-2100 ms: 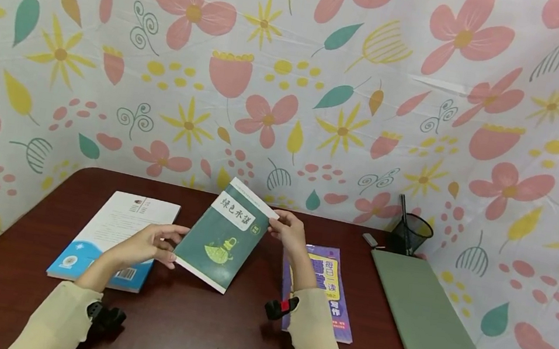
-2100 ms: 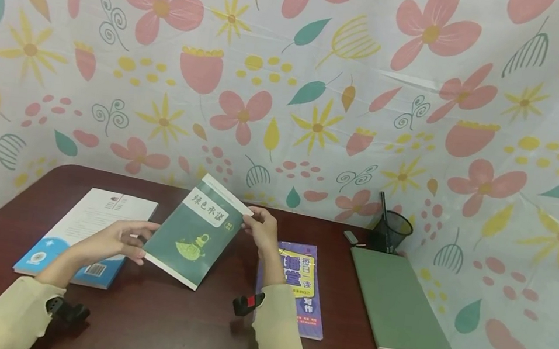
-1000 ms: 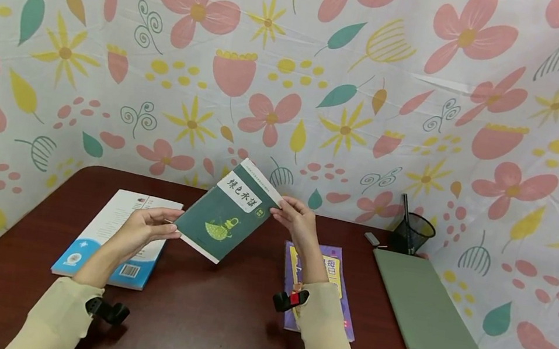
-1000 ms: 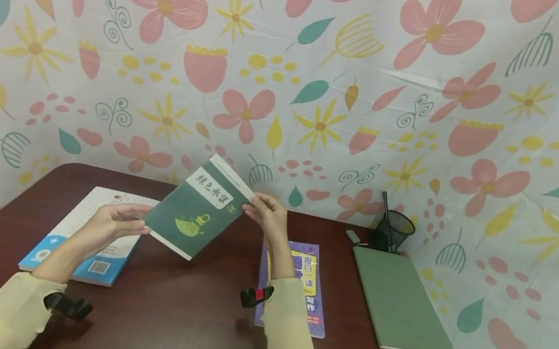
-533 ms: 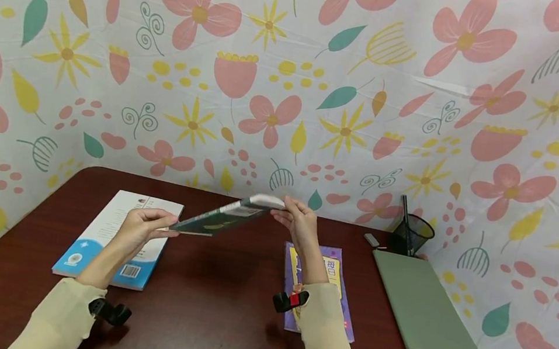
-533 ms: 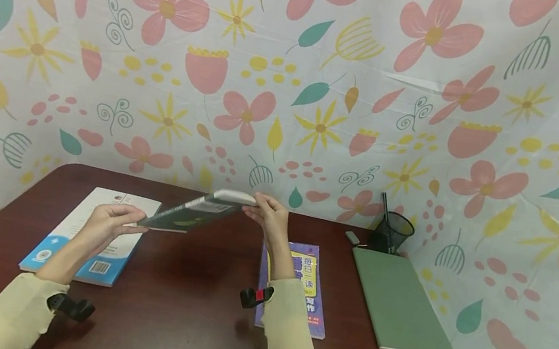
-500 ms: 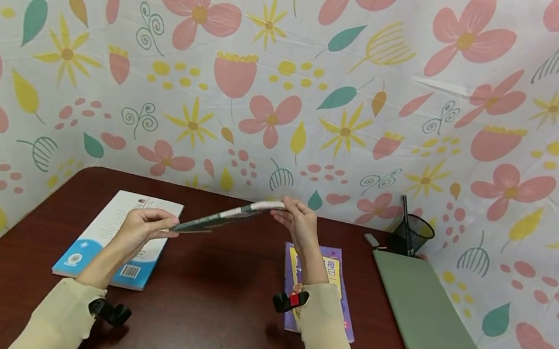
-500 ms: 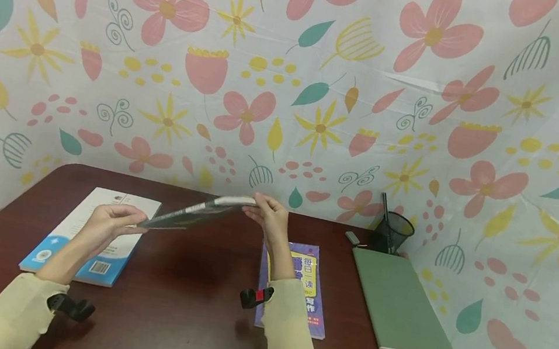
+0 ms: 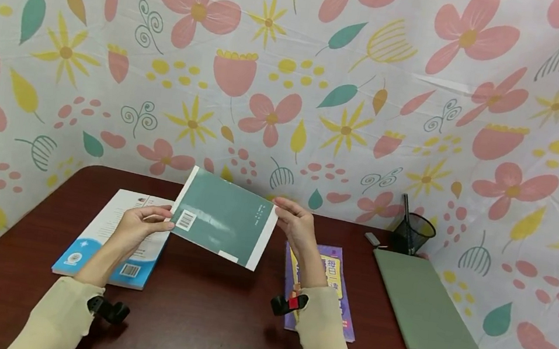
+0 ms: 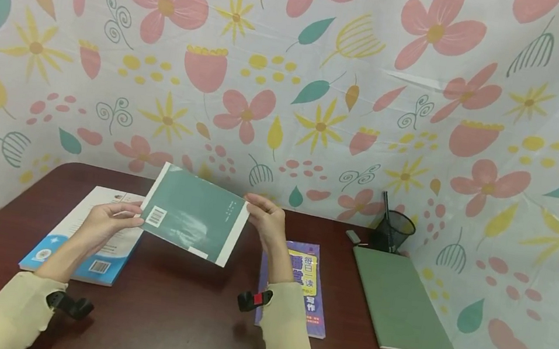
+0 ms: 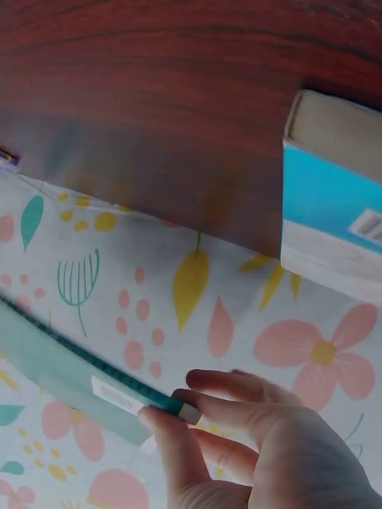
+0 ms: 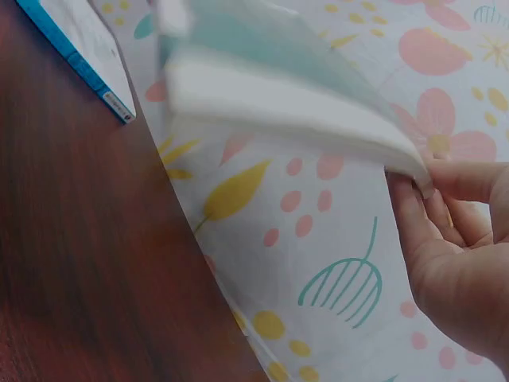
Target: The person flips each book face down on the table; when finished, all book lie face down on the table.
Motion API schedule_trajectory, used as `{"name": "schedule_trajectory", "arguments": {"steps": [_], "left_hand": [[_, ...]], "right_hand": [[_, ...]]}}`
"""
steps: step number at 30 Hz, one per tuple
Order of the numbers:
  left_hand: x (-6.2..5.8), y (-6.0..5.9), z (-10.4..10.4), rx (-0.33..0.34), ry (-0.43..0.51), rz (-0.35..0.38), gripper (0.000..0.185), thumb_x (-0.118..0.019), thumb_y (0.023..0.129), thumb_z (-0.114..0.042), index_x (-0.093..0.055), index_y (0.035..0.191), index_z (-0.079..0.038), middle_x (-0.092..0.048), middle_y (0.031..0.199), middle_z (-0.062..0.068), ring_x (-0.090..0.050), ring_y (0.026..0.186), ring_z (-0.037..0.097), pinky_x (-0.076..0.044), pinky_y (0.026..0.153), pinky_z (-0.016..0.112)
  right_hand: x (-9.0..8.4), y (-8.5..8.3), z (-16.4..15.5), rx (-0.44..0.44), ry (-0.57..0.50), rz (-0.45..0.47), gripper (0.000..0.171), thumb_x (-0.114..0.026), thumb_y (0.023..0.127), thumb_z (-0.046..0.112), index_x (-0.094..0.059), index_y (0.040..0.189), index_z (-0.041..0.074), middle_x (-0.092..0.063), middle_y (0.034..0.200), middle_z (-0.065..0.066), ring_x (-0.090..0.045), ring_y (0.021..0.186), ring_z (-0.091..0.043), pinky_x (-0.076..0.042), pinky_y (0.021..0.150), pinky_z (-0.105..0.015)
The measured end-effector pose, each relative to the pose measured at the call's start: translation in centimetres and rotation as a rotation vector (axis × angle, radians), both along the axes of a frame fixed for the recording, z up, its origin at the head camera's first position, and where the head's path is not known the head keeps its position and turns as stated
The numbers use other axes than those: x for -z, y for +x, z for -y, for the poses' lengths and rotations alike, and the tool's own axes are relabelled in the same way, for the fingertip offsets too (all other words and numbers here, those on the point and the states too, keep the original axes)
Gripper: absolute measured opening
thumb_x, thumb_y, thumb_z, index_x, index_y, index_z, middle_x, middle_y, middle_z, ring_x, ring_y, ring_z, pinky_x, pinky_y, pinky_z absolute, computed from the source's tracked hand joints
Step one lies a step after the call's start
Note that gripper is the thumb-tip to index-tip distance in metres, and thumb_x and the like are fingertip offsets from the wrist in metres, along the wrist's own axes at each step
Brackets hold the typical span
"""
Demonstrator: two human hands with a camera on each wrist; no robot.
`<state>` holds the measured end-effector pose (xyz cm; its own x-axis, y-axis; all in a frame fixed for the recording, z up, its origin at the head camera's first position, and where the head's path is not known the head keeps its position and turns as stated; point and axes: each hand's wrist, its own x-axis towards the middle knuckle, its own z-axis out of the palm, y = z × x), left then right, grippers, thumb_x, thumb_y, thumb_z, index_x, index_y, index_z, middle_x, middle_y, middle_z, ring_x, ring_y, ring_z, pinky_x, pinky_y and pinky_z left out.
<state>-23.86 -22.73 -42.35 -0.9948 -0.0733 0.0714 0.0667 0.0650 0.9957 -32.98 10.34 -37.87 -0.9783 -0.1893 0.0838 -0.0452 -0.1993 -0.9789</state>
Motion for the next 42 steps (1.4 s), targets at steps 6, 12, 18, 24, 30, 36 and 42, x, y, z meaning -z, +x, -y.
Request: {"name": "schedule_trajectory", "arguments": {"steps": [6,12,18,24,30,36,42], "left_hand": [[-0.2,0.2,-0.3,0.008,-0.06,-0.052,0.033,-0.073,0.086,-0.011,-0.067,0.115,0.004,-0.066,0.086,-0.025,-0.061,0.087,-0.005,-0.052,0.079,0.013],[-0.3,0.3,-0.3,-0.006,-0.107,-0.024,0.043,-0.074,0.086,-0.014,-0.062,0.12,0.011,-0.065,0.084,-0.023,-0.062,0.084,-0.005,-0.052,0.079,0.013],[-0.3,0.3,-0.3,-0.019,-0.156,0.004,0.043,-0.075,0.086,-0.018,-0.064,0.119,0.007,-0.067,0.093,-0.017,-0.063,0.086,-0.007,-0.05,0.084,0.018],[-0.1,0.5,-0.9,-0.002,-0.162,0.022,0.037,-0.075,0.085,-0.016,-0.067,0.113,0.007,-0.071,0.1,-0.001,-0.067,0.083,-0.005,-0.054,0.084,0.025],[0.6,0.3,-2.2,0.114,-0.098,0.018,0.028,-0.076,0.082,-0.008,-0.067,0.099,0.013,-0.07,0.087,0.002,-0.07,0.072,0.007,-0.061,0.076,0.033],[1.5,0.3,-3.4,0.155,-0.11,0.03,0.018,-0.078,0.078,-0.003,-0.063,0.082,0.006,-0.063,0.073,-0.001,-0.067,0.067,0.01,-0.061,0.072,0.037],[2.4,0.7,-4.9,0.209,-0.126,0.019,0.025,-0.077,0.077,0.0,-0.053,0.073,0.003,-0.056,0.066,0.002,-0.068,0.067,0.016,-0.062,0.069,0.036]], "right_hand": [[0.6,-0.5,0.2,0.016,0.045,0.01,0.037,-0.054,0.096,0.0,-0.054,0.132,-0.01,-0.059,0.129,-0.013,-0.066,0.092,-0.005,-0.055,0.083,-0.019],[0.9,-0.7,0.4,0.029,0.019,0.033,0.038,-0.053,0.098,0.001,-0.053,0.134,-0.008,-0.054,0.134,-0.018,-0.065,0.091,-0.004,-0.055,0.082,-0.016],[1.1,-0.6,0.6,0.044,-0.001,0.029,0.038,-0.054,0.097,0.0,-0.052,0.133,-0.012,-0.065,0.108,-0.002,-0.067,0.087,-0.004,-0.056,0.079,-0.017],[1.2,-1.0,0.7,0.072,0.052,0.061,0.036,-0.052,0.098,0.002,-0.054,0.132,-0.01,-0.063,0.119,-0.011,-0.066,0.097,-0.009,-0.055,0.085,-0.02],[1.8,-3.0,0.4,0.04,0.064,0.131,0.039,-0.048,0.101,0.006,-0.049,0.138,-0.008,-0.044,0.148,-0.02,-0.047,0.135,-0.027,-0.039,0.114,-0.036],[3.0,-5.1,0.7,0.041,0.106,0.169,0.041,-0.049,0.1,0.003,-0.046,0.139,-0.01,-0.042,0.15,-0.021,-0.042,0.14,-0.032,-0.034,0.118,-0.04],[4.9,-6.7,1.5,0.066,0.125,0.238,0.043,-0.053,0.097,0.0,-0.047,0.139,-0.008,-0.044,0.149,-0.02,-0.041,0.141,-0.03,-0.032,0.119,-0.039]]}}
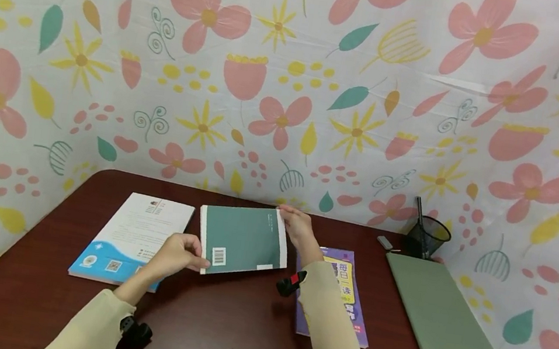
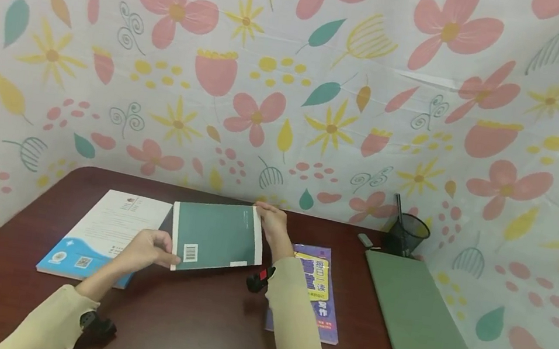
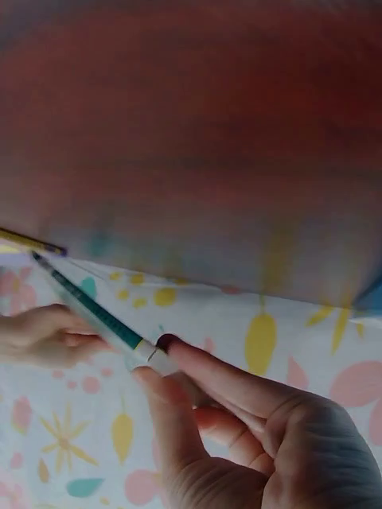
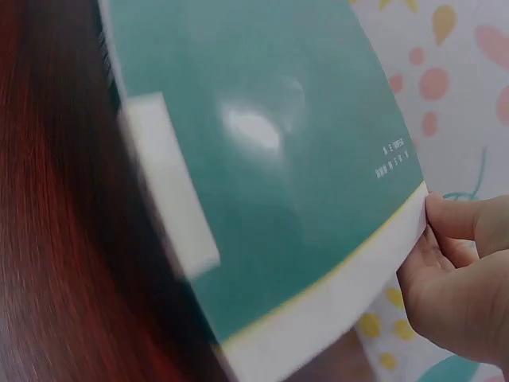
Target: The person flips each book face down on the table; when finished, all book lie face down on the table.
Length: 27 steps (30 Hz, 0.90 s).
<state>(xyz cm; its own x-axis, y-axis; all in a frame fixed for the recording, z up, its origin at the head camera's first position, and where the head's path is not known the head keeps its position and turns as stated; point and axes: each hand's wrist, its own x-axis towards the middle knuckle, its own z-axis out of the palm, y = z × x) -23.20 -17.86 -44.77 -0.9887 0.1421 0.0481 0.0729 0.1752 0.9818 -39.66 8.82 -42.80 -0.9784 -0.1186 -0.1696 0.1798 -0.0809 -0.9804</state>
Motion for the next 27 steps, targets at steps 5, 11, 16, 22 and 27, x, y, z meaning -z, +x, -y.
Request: {"name": "schedule_trajectory", "arguments": {"steps": [5,11,16,22,27], "left_hand": [[0.7,0.3,-1.0,0.003,-0.007,0.053,0.027,-0.078,0.075,0.002,-0.051,0.07,0.001,-0.057,0.066,0.001,-0.069,0.066,0.015,-0.061,0.065,0.033],[1.2,0.5,-1.2,0.043,-0.063,0.121,0.028,-0.078,0.074,0.004,-0.051,0.067,0.0,-0.059,0.063,0.002,-0.067,0.06,0.012,-0.061,0.06,0.032],[1.5,0.6,-0.9,0.099,-0.099,0.161,0.026,-0.078,0.076,-0.001,-0.054,0.067,0.0,-0.065,0.064,0.005,-0.067,0.057,0.013,-0.061,0.058,0.033],[1.3,0.8,-0.9,0.126,-0.107,0.16,0.023,-0.077,0.078,-0.002,-0.057,0.07,0.004,-0.068,0.069,0.011,-0.068,0.056,0.016,-0.06,0.057,0.034],[1.2,0.7,-1.0,0.136,-0.144,0.176,0.022,-0.076,0.079,-0.001,-0.056,0.071,0.003,-0.065,0.062,0.01,-0.066,0.05,0.014,-0.059,0.052,0.033]], "right_hand": [[1.8,-0.5,0.3,0.022,0.036,0.05,0.041,-0.052,0.098,0.0,-0.049,0.138,-0.007,-0.05,0.144,-0.022,-0.045,0.137,-0.033,-0.035,0.117,-0.04],[3.2,-0.9,1.3,-0.017,0.102,0.02,0.039,-0.055,0.096,0.002,-0.055,0.135,-0.003,-0.056,0.138,-0.021,-0.05,0.133,-0.033,-0.04,0.113,-0.041],[4.3,-1.2,2.1,-0.034,0.147,0.008,0.04,-0.055,0.095,-0.001,-0.055,0.135,-0.001,-0.058,0.135,-0.021,-0.052,0.132,-0.032,-0.042,0.112,-0.041],[5.1,-1.2,2.8,-0.027,0.207,0.002,0.045,-0.057,0.095,0.0,-0.052,0.139,0.002,-0.06,0.134,-0.02,-0.053,0.13,-0.032,-0.044,0.11,-0.042],[5.2,-1.2,3.3,0.016,0.201,-0.038,0.047,-0.058,0.093,-0.001,-0.052,0.139,0.002,-0.061,0.133,-0.021,-0.055,0.128,-0.032,-0.046,0.109,-0.041]]}}
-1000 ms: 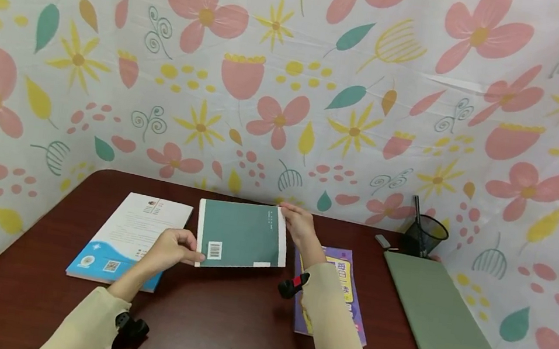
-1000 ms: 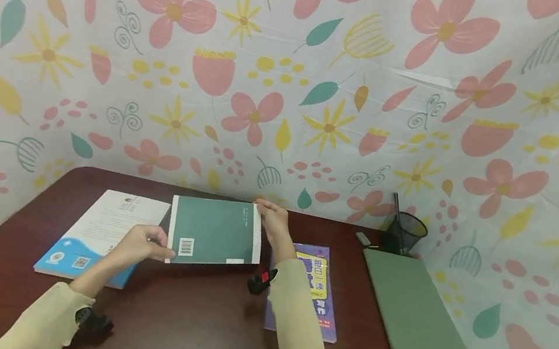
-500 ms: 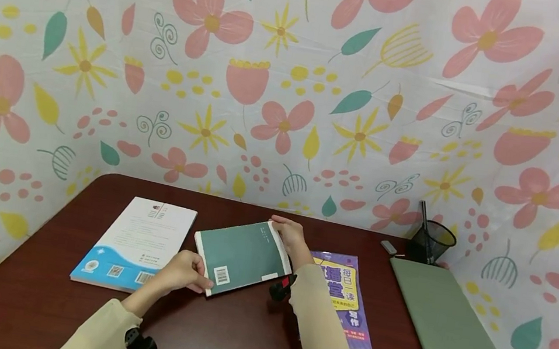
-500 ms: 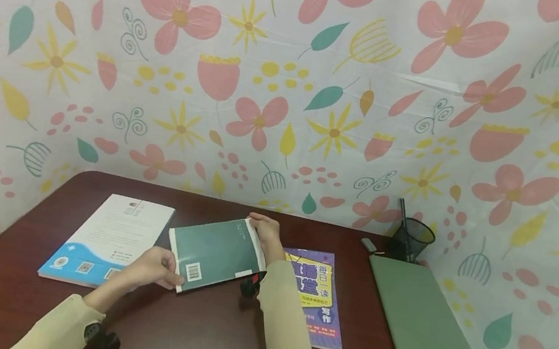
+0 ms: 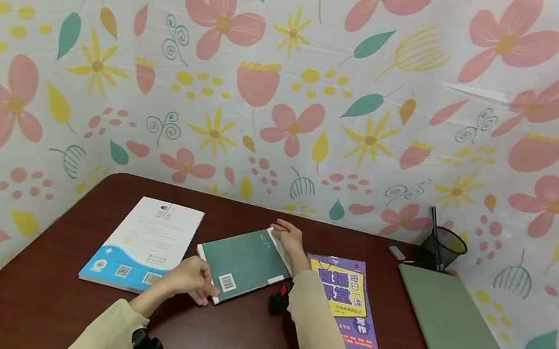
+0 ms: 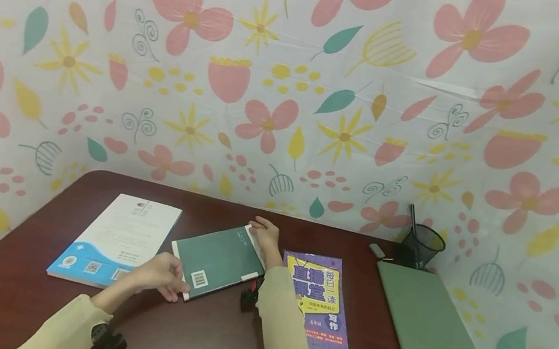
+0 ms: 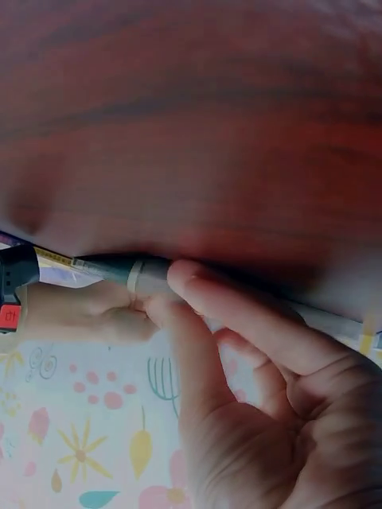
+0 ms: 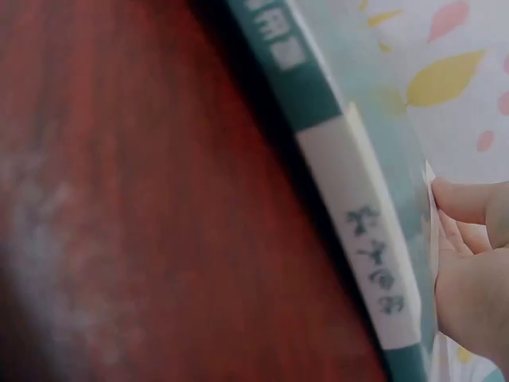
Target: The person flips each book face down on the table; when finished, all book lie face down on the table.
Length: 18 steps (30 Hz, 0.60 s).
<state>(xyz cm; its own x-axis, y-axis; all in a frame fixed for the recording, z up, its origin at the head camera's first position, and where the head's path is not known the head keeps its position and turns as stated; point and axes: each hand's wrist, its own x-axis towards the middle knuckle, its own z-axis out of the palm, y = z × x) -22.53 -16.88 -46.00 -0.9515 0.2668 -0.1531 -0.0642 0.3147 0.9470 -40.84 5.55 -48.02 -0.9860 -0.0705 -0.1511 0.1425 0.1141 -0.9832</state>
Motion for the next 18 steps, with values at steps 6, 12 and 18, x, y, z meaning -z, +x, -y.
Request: {"name": "schedule_trajectory", "arguments": {"steps": [6,12,18], "left_hand": [[-0.4,0.6,-1.3,-0.004,-0.053,0.011,0.023,-0.075,0.078,0.0,-0.054,0.069,0.002,-0.06,0.055,0.009,-0.062,0.044,0.011,-0.057,0.047,0.032],[-0.5,0.2,-0.5,-0.012,-0.064,-0.034,0.02,-0.075,0.08,-0.004,-0.057,0.074,0.002,-0.059,0.055,0.007,-0.06,0.043,0.009,-0.055,0.045,0.028],[-2.0,-1.0,1.4,-0.03,-0.05,-0.209,0.018,-0.072,0.084,-0.005,-0.06,0.088,0.007,-0.065,0.07,0.02,-0.066,0.055,0.02,-0.058,0.053,0.032]], "right_hand": [[0.1,0.7,-2.0,0.101,-0.212,-0.017,0.045,-0.056,0.094,-0.004,-0.048,0.139,-0.006,-0.053,0.138,-0.028,-0.058,0.125,-0.031,-0.046,0.108,-0.037],[-1.4,1.9,-3.2,0.065,-0.282,-0.023,0.047,-0.053,0.095,-0.006,-0.043,0.141,-0.009,-0.049,0.141,-0.029,-0.064,0.114,-0.018,-0.044,0.11,-0.035],[-3.1,3.5,-3.8,-0.019,-0.237,-0.073,0.045,-0.057,0.092,-0.006,-0.048,0.136,-0.009,-0.056,0.131,-0.027,-0.064,0.115,-0.024,-0.047,0.107,-0.035]]}}
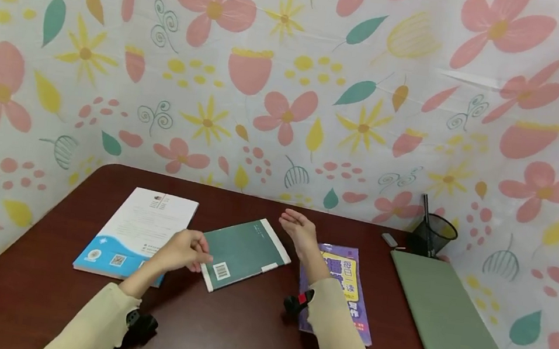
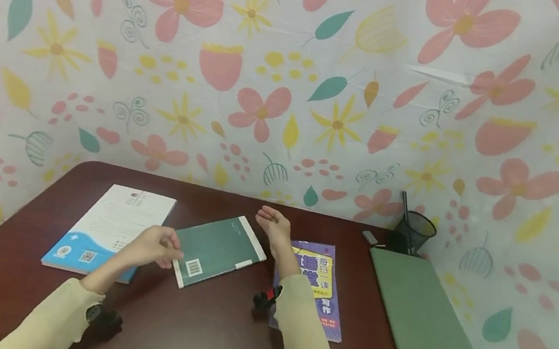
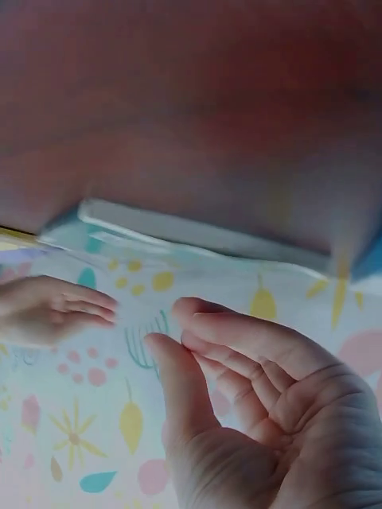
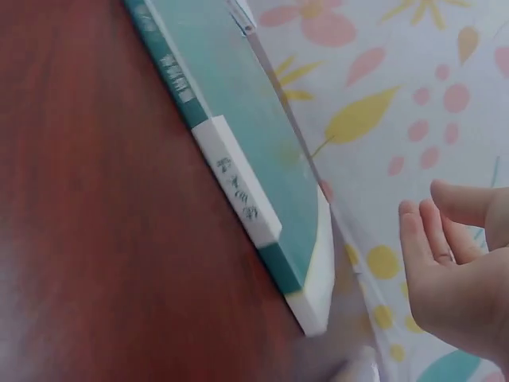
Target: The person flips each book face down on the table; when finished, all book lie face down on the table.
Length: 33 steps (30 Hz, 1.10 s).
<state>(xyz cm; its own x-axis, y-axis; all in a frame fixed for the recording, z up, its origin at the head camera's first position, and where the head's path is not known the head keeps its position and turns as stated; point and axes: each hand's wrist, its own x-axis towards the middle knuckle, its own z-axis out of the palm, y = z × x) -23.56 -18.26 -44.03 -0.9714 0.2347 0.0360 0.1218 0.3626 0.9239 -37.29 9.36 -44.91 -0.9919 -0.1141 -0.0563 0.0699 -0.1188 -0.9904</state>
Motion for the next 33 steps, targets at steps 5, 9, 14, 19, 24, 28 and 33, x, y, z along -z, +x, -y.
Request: {"name": "schedule_trajectory", "arguments": {"steps": [5,9,14,19,24,28,33], "left_hand": [[-0.6,-1.0,1.4,-0.028,-0.068,-0.094,0.017,-0.069,0.086,-0.001,-0.061,0.095,0.01,-0.066,0.082,0.018,-0.067,0.066,0.027,-0.059,0.061,0.036],[-0.7,-2.1,2.4,-0.039,-0.107,-0.118,0.015,-0.066,0.087,0.003,-0.062,0.098,0.012,-0.065,0.086,0.019,-0.066,0.073,0.027,-0.058,0.065,0.035],[-0.4,-3.5,3.0,-0.087,-0.093,-0.106,0.017,-0.066,0.084,0.005,-0.063,0.1,0.012,-0.066,0.093,0.024,-0.066,0.079,0.025,-0.058,0.069,0.036],[0.6,-4.1,3.2,-0.179,-0.108,-0.044,0.025,-0.066,0.083,0.007,-0.064,0.107,0.012,-0.065,0.107,0.028,-0.066,0.09,0.026,-0.056,0.074,0.032],[1.2,-3.9,3.0,-0.205,-0.099,-0.014,0.031,-0.063,0.081,0.012,-0.062,0.112,0.014,-0.064,0.11,0.03,-0.065,0.096,0.035,-0.058,0.077,0.035],[1.5,-3.9,2.6,-0.211,-0.114,-0.032,0.031,-0.065,0.078,0.012,-0.064,0.109,0.014,-0.066,0.107,0.03,-0.065,0.094,0.034,-0.057,0.074,0.032],[1.7,-4.1,2.0,-0.203,-0.115,-0.035,0.031,-0.066,0.077,0.012,-0.064,0.108,0.014,-0.067,0.105,0.028,-0.065,0.091,0.03,-0.056,0.073,0.032]], "right_hand": [[0.0,2.2,-0.7,-0.054,0.066,-0.077,0.042,-0.068,0.088,0.002,-0.057,0.128,-0.007,-0.063,0.121,-0.024,-0.068,0.107,-0.023,-0.054,0.098,-0.034],[0.3,3.8,-0.7,0.034,0.168,-0.047,0.042,-0.067,0.088,0.002,-0.057,0.128,-0.007,-0.062,0.125,-0.025,-0.068,0.106,-0.021,-0.054,0.097,-0.032],[0.8,5.4,-0.5,0.124,0.207,0.0,0.042,-0.062,0.088,-0.007,-0.056,0.129,-0.009,-0.061,0.126,-0.026,-0.065,0.112,-0.03,-0.054,0.095,-0.03],[1.2,6.7,0.2,0.107,0.255,-0.015,0.047,-0.062,0.084,-0.01,-0.056,0.13,-0.008,-0.059,0.131,-0.027,-0.056,0.124,-0.038,-0.049,0.104,-0.037],[1.8,7.4,1.3,0.157,0.303,-0.024,0.049,-0.061,0.078,-0.013,-0.06,0.127,-0.007,-0.061,0.129,-0.025,-0.056,0.123,-0.037,-0.05,0.1,-0.035],[2.2,7.7,1.9,0.236,0.323,-0.002,0.048,-0.06,0.077,-0.013,-0.063,0.124,-0.004,-0.063,0.127,-0.022,-0.057,0.121,-0.035,-0.05,0.091,-0.03],[2.5,7.5,2.0,0.321,0.308,0.011,0.049,-0.058,0.075,-0.017,-0.066,0.121,-0.002,-0.064,0.124,-0.022,-0.057,0.121,-0.034,-0.049,0.087,-0.027]]}}
